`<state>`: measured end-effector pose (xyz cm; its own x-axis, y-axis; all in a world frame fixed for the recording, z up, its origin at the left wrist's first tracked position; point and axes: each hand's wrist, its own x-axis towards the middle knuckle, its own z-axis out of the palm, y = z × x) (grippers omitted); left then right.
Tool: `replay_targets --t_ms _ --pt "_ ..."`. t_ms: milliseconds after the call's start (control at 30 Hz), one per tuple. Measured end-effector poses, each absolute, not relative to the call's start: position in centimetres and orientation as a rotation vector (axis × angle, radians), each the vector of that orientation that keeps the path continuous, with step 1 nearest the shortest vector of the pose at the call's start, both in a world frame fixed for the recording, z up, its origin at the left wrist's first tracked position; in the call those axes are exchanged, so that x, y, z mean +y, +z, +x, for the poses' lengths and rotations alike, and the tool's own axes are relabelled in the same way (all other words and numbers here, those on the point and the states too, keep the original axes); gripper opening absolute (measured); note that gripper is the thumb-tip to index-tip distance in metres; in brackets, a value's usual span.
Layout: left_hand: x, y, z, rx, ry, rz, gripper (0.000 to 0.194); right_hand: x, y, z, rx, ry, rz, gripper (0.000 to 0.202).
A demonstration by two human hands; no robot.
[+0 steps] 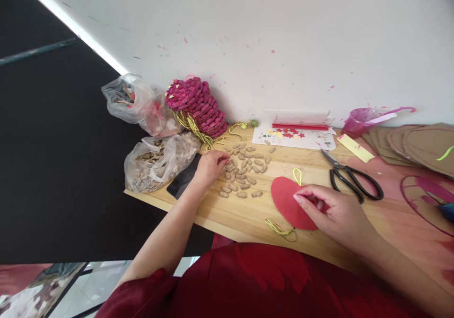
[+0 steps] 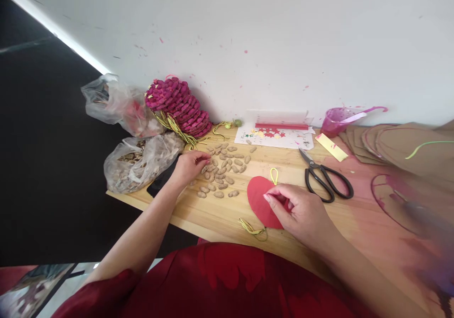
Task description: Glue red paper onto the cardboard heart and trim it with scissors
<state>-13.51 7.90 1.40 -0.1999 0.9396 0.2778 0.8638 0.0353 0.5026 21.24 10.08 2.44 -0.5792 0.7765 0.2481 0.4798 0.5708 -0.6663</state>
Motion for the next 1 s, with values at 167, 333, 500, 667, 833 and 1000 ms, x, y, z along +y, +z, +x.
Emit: replay_targets --t_ms 167,333,500,667,833,1000 --pt "6.9 2.1 -13.2 2.110 0.995 1.890 0.023 10.1 2.4 21.2 -2.277 0.761 -1.016 0.020" --pt "4.5 3.1 -13.2 2.076 0.781 2.065 0.022 10.1 2.4 21.2 -2.289 0.751 -1.001 0.019" --pt "3.9 2.2 -12.3 2.172 0.715 2.069 0.026 10.1 2.5 21.3 -2.296 0.744 -1.002 0.019" --pt "4.2 1.7 -11.9 2.242 0.680 2.080 0.022 10.1 2.6 21.1 -2.290 0.730 -1.011 0.018" --pt "4.3 1.7 -11.5 2.272 0.695 2.061 0.019 10.0 2.7 21.2 -2.289 0.724 -1.007 0.018" --pt "4.4 1.7 -11.6 2.273 0.774 2.078 0.016 10.0 2.6 21.2 -2.287 0.709 -1.007 0.017"
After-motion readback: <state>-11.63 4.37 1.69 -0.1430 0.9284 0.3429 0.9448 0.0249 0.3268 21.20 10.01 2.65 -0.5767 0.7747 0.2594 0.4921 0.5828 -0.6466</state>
